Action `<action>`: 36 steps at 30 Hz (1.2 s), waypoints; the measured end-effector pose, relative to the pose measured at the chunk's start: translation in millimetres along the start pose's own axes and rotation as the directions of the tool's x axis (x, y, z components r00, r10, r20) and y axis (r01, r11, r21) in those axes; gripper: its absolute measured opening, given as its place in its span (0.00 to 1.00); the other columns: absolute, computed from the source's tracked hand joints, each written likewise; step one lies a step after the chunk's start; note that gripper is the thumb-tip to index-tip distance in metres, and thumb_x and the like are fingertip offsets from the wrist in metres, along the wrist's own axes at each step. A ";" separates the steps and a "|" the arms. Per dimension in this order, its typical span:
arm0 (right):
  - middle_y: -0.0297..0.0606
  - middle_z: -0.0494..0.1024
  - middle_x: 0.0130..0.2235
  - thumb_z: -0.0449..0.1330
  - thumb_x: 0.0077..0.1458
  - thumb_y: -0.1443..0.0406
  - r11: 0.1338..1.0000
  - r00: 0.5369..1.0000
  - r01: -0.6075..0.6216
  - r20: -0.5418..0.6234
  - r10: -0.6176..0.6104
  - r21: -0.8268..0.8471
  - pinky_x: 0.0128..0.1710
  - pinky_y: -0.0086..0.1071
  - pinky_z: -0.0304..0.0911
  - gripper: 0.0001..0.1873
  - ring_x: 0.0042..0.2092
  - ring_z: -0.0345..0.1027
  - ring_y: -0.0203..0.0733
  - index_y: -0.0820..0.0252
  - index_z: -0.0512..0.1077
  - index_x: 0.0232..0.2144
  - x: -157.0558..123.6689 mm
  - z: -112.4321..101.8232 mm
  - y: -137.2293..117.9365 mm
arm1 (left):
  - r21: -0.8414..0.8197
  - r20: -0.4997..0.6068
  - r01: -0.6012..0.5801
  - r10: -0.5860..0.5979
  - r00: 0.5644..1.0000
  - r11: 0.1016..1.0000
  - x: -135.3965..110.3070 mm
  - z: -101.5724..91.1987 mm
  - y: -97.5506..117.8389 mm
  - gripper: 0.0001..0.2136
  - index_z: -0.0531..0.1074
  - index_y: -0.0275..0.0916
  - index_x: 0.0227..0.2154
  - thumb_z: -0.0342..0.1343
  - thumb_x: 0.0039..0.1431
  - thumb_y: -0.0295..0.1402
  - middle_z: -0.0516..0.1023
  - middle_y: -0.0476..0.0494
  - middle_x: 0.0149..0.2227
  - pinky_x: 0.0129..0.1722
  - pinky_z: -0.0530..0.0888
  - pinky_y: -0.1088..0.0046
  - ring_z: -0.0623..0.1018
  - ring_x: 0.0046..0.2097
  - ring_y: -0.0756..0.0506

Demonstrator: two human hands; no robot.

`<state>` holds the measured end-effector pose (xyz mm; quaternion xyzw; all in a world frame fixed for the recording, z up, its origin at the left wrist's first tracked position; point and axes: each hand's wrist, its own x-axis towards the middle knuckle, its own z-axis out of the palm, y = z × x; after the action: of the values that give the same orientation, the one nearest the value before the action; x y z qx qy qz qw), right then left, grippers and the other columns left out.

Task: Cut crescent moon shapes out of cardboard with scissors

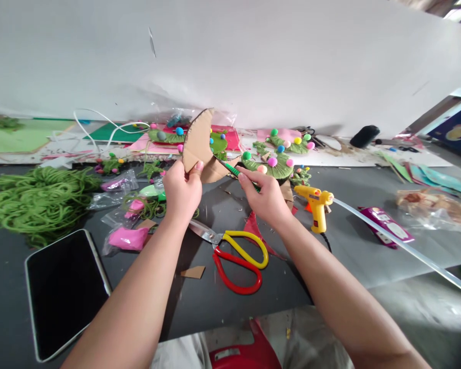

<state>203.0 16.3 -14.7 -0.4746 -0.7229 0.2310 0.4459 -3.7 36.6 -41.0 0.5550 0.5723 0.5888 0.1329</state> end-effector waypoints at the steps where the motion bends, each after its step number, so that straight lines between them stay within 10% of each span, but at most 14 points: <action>1: 0.47 0.86 0.42 0.57 0.70 0.58 1.000 1.000 0.005 -0.004 -0.005 -0.018 0.47 0.39 0.71 0.24 0.43 0.79 0.49 0.69 0.82 0.57 0.1 0.1 0.1 | 0.004 -0.016 0.010 -0.009 1.000 1.000 -0.1 0.1 0.7 0.12 0.74 0.38 0.36 0.59 0.63 0.43 0.80 0.39 0.34 0.38 0.78 0.61 0.78 0.36 0.41; 23: 0.43 0.82 0.46 0.55 0.71 0.60 0.844 0.999 0.015 0.045 0.011 -0.536 0.36 0.35 0.65 0.21 0.45 0.77 0.50 0.50 0.80 0.60 9.2 -22.0 11.6 | 0.136 -0.057 0.032 -0.024 0.998 0.990 5.8 -8.3 6.3 0.12 0.67 0.42 0.28 0.59 0.61 0.43 0.72 0.49 0.25 0.30 0.68 0.67 0.69 0.28 0.46; 31: 0.42 0.85 0.41 0.56 0.71 0.56 0.999 0.999 0.032 -0.043 -0.031 0.021 0.52 0.42 0.71 0.22 0.47 0.78 0.51 0.59 0.84 0.53 6.9 -14.3 2.9 | 0.055 -0.026 0.028 -0.027 0.999 0.998 5.0 -3.4 -5.7 0.12 0.71 0.41 0.35 0.59 0.65 0.45 0.75 0.45 0.30 0.39 0.77 0.63 0.76 0.34 0.43; 36: 0.38 0.80 0.30 0.55 0.71 0.51 0.995 0.999 0.036 0.010 -0.037 0.093 0.49 0.40 0.71 0.25 0.39 0.76 0.48 0.61 0.86 0.42 2.8 -10.6 -5.9 | 0.036 -0.021 0.033 -0.032 0.999 0.999 3.3 -0.9 -6.0 0.15 0.72 0.40 0.37 0.60 0.65 0.48 0.76 0.44 0.31 0.42 0.80 0.61 0.78 0.37 0.41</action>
<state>208.8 15.2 -3.8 -0.4387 -0.7225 0.2588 0.4675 -8.4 40.6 -44.1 0.5421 0.5932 0.5817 0.1265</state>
